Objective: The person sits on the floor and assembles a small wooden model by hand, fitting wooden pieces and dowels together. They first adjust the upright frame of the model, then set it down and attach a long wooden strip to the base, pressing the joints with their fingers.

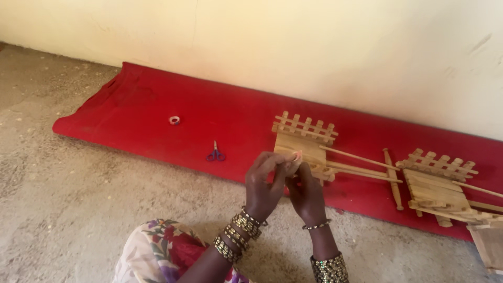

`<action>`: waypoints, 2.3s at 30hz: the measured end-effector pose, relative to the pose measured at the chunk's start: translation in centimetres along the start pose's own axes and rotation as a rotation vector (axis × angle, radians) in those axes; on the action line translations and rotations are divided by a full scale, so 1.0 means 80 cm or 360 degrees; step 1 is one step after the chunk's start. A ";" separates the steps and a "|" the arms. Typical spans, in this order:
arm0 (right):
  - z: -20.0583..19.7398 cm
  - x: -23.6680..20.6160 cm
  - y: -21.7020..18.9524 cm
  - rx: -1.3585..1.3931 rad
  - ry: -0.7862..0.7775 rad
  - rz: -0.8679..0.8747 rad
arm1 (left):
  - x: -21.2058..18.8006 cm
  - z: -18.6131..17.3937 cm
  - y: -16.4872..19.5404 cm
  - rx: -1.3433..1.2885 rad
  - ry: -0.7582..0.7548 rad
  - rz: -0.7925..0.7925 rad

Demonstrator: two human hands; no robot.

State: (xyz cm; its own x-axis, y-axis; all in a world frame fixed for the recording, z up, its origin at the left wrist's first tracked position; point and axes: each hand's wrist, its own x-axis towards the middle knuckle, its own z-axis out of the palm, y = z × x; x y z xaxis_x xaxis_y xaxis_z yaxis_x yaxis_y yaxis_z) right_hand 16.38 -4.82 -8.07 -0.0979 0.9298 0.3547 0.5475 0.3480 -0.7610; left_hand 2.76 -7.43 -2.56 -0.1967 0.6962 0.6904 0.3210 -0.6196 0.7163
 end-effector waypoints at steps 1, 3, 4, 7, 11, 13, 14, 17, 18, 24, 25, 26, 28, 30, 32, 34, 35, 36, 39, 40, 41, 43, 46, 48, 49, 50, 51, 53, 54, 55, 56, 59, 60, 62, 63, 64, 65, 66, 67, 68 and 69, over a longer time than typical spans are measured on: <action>0.004 -0.001 0.002 -0.0003 -0.0021 0.0038 | 0.001 -0.002 0.000 -0.0005 0.0006 0.0042; 0.011 -0.002 0.005 -0.0037 -0.0066 0.0099 | 0.004 -0.007 -0.002 -0.0002 -0.0049 0.0121; 0.015 -0.002 0.005 -0.0067 -0.0081 0.0114 | 0.008 -0.009 -0.004 0.0004 -0.0109 0.0169; 0.016 0.001 0.002 -0.0031 -0.0069 -0.0029 | 0.012 -0.009 -0.009 -0.0071 -0.0287 0.0046; 0.000 0.007 -0.013 0.0084 -0.0197 0.0259 | 0.014 -0.005 -0.020 -0.0116 -0.0387 -0.0048; -0.011 0.005 -0.023 0.0301 0.0032 0.0056 | 0.015 -0.001 -0.023 -0.0138 -0.0489 -0.0093; -0.015 0.004 -0.029 0.0410 0.0140 -0.0046 | 0.015 -0.001 -0.024 -0.0146 -0.0535 -0.0119; -0.024 -0.001 -0.043 0.0552 0.0306 -0.0489 | 0.011 -0.002 -0.022 -0.0216 -0.0502 -0.0132; -0.025 -0.002 -0.046 0.0566 0.0314 -0.0483 | 0.011 -0.003 -0.021 -0.0222 -0.0492 -0.0129; -0.028 0.001 -0.045 0.0488 0.0377 -0.0368 | 0.014 -0.008 -0.023 -0.0220 -0.0513 -0.0305; -0.027 0.000 -0.043 0.0344 0.0428 -0.0442 | 0.014 -0.008 -0.025 -0.0297 -0.0479 -0.0290; -0.026 0.000 -0.041 0.0200 0.0479 -0.0516 | 0.014 -0.008 -0.028 -0.0374 -0.0445 -0.0273; -0.024 -0.002 -0.036 0.0209 0.0537 -0.0619 | 0.008 -0.008 -0.032 -0.0361 -0.0500 -0.0139; -0.020 -0.003 -0.032 0.0250 0.0595 -0.0578 | 0.003 -0.008 -0.037 -0.0303 -0.0547 -0.0018; -0.017 -0.004 -0.029 0.0326 0.0636 -0.0389 | -0.004 -0.010 -0.041 -0.0197 -0.0578 0.0078; -0.015 -0.003 -0.025 0.0273 0.0677 -0.0272 | -0.008 -0.008 -0.043 -0.0138 -0.0585 0.0168; -0.015 -0.003 -0.024 0.0245 0.0691 -0.0212 | -0.009 -0.007 -0.044 -0.0107 -0.0586 0.0209; -0.014 -0.002 -0.024 0.0252 0.0690 -0.0136 | -0.011 -0.007 -0.045 -0.0081 -0.0583 0.0132; -0.014 -0.001 -0.027 0.0281 0.0704 -0.0001 | -0.008 -0.006 -0.049 -0.0055 -0.0553 0.0043; -0.014 -0.001 -0.030 0.0287 0.0693 -0.0010 | -0.006 -0.006 -0.050 -0.0081 -0.0512 0.0082; -0.014 -0.001 -0.033 0.0295 0.0686 -0.0027 | -0.005 -0.005 -0.051 -0.0106 -0.0468 0.0130; -0.014 -0.002 -0.041 0.0232 0.0640 -0.0064 | 0.001 -0.001 -0.052 -0.0008 -0.0503 0.0050; -0.014 -0.006 -0.047 0.0159 0.0680 -0.0237 | 0.002 -0.001 -0.053 0.0015 -0.0489 0.0007; -0.011 -0.008 -0.043 0.0136 0.0728 -0.0335 | 0.002 0.000 -0.055 -0.0030 -0.0473 -0.0001; -0.009 -0.008 -0.038 0.0138 0.0735 -0.0352 | 0.002 0.000 -0.056 -0.0057 -0.0469 -0.0015; -0.006 -0.008 -0.032 0.0142 0.0740 -0.0371 | 0.001 -0.001 -0.057 -0.0083 -0.0462 -0.0030; -0.002 -0.007 -0.025 0.0098 0.0721 -0.0348 | 0.002 -0.001 -0.059 -0.0088 -0.0448 -0.0033; 0.008 -0.003 -0.010 0.0010 0.0688 -0.0299 | 0.005 0.000 -0.064 -0.0101 -0.0424 -0.0038; 0.013 -0.003 -0.004 -0.0039 0.0620 -0.0307 | 0.004 -0.002 -0.065 -0.0084 -0.0402 -0.0036; 0.018 -0.002 0.000 -0.0086 0.0555 -0.0316 | 0.005 -0.004 -0.067 -0.0068 -0.0380 -0.0032; 0.021 0.000 0.003 -0.0129 0.0492 -0.0328 | 0.006 -0.005 -0.069 -0.0048 -0.0358 -0.0024; 0.022 0.001 0.002 0.0111 0.0361 0.0027 | 0.006 -0.008 -0.071 -0.0187 -0.0354 0.0043; 0.019 0.001 -0.001 0.0191 0.0396 0.0042 | 0.006 -0.009 -0.071 -0.0169 -0.0367 0.0036; 0.011 0.000 -0.004 0.0341 0.0455 0.0080 | 0.004 -0.008 -0.071 -0.0142 -0.0388 0.0008; 0.008 -0.001 -0.003 0.0385 0.0500 -0.0006 | 0.003 -0.007 -0.071 -0.0127 -0.0412 -0.0016; 0.007 -0.002 0.000 0.0429 0.0544 -0.0093 | 0.002 -0.006 -0.072 -0.0113 -0.0437 -0.0040; 0.008 -0.004 0.006 0.0473 0.0588 -0.0180 | 0.001 -0.004 -0.072 -0.0100 -0.0463 -0.0063; 0.013 -0.004 0.014 0.0359 0.0574 -0.0152 | 0.001 -0.003 -0.073 -0.0063 -0.0454 -0.0078; 0.022 -0.004 0.026 0.0246 0.0565 -0.0127 | 0.001 -0.002 -0.074 -0.0027 -0.0447 -0.0088; 0.033 -0.002 0.039 0.0133 0.0558 -0.0101 | 0.002 -0.001 -0.075 0.0009 -0.0441 -0.0096; 0.045 -0.003 0.055 -0.0040 0.0514 -0.0186 | 0.003 -0.001 -0.076 0.0038 -0.0413 -0.0067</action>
State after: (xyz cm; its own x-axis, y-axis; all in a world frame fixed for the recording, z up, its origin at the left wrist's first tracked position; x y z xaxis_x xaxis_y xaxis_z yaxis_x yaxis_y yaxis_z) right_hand 15.81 -3.12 -13.45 0.1047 0.7966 0.5954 0.5687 0.4432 -0.6930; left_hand 0.72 -3.51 -6.76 0.0327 0.7928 0.6087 0.3401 -0.5815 0.7391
